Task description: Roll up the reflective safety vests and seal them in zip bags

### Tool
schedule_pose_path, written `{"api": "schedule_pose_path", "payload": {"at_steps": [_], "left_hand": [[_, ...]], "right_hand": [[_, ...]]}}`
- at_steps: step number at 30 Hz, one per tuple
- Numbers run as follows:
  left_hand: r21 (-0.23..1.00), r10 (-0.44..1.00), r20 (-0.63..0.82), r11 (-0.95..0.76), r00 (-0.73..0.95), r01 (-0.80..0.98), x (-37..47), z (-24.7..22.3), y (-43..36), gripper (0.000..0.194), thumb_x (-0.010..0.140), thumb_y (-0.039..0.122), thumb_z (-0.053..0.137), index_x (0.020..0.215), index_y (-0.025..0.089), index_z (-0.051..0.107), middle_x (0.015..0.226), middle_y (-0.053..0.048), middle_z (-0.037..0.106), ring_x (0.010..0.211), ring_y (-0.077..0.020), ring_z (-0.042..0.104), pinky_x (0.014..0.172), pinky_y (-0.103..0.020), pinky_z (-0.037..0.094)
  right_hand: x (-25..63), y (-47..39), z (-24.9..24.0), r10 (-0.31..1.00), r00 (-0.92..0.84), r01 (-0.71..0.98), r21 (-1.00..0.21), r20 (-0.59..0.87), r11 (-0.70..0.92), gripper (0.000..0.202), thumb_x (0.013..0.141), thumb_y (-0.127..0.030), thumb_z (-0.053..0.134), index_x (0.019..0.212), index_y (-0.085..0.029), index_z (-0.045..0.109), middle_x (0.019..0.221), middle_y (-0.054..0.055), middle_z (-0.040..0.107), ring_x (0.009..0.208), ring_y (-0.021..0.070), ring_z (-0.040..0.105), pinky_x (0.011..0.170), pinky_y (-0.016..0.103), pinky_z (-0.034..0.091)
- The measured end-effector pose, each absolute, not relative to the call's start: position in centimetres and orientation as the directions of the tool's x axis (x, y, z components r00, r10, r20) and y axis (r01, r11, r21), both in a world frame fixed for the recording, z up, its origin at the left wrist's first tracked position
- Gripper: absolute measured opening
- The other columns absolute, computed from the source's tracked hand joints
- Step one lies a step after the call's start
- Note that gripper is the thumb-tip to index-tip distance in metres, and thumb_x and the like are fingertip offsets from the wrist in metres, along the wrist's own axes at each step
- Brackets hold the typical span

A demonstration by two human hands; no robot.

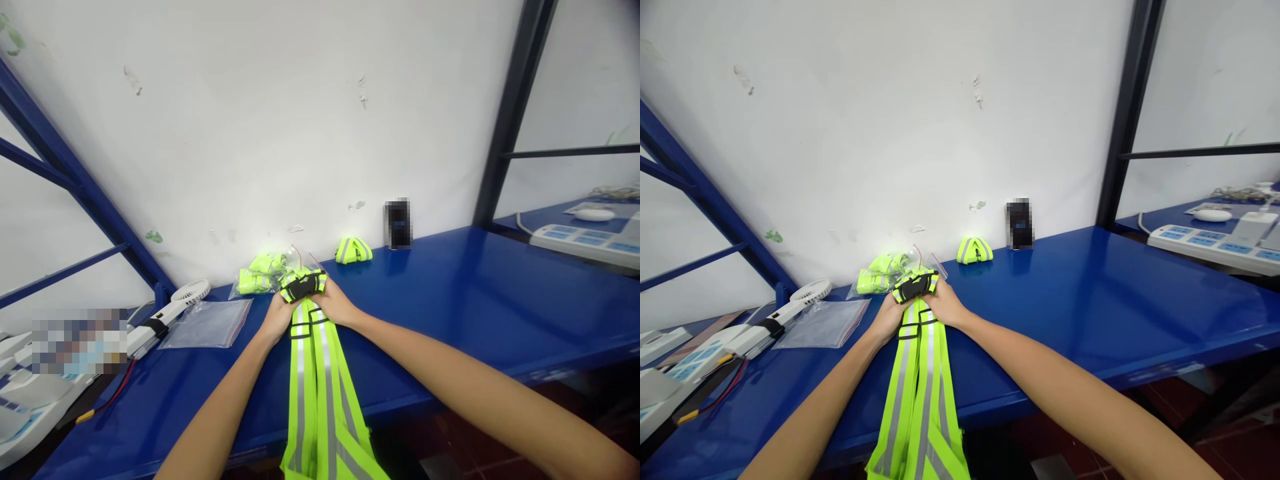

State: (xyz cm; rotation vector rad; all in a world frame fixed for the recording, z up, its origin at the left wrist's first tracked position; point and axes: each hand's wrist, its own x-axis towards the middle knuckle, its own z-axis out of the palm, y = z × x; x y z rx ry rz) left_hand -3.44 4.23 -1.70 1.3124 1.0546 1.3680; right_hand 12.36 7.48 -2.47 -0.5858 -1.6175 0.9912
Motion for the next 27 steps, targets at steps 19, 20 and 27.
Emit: {"api": "schedule_pose_path", "payload": {"at_steps": [19,20,27], "left_hand": [[0.979,0.982,0.180,-0.184,-0.056,-0.086,-2.86,-1.23,3.98,0.052,0.058,0.022,0.085,0.107,0.016,0.070,0.095,-0.007,0.076,0.091,-0.0277,0.071,0.085,-0.038,0.054],[0.977,0.978,0.194,-0.199,-0.070,-0.073,-2.86,-1.16,3.95,0.051,0.057,0.022,0.085,0.106,0.015,0.070,0.092,-0.006,0.076,0.089,-0.0272,0.071,0.084,-0.037,0.055],[0.982,0.980,0.148,-0.162,-0.132,-0.098,-2.86,-1.11,4.06,0.042,0.055,0.025,0.086,0.092,0.013,0.072,0.083,-0.006,0.076,0.079,-0.0251,0.071,0.075,-0.035,0.055]], "right_hand": [[12.48,7.16,-2.30,0.842,-0.215,-0.006,-0.863,0.495,0.506,0.047,0.079,-0.014,0.056,0.125,-0.023,0.057,0.132,0.007,0.062,0.129,0.0263,0.052,0.113,0.044,0.035],[12.52,7.11,-2.24,0.839,-0.224,-0.009,-0.862,0.495,0.507,0.046,0.080,-0.015,0.055,0.125,-0.023,0.058,0.132,0.007,0.062,0.130,0.0260,0.051,0.113,0.044,0.034],[12.72,6.90,-1.94,0.825,-0.313,-0.011,-0.870,0.470,0.492,0.046,0.085,-0.018,0.052,0.131,-0.023,0.054,0.136,0.008,0.059,0.130,0.0274,0.051,0.111,0.046,0.036]]}}
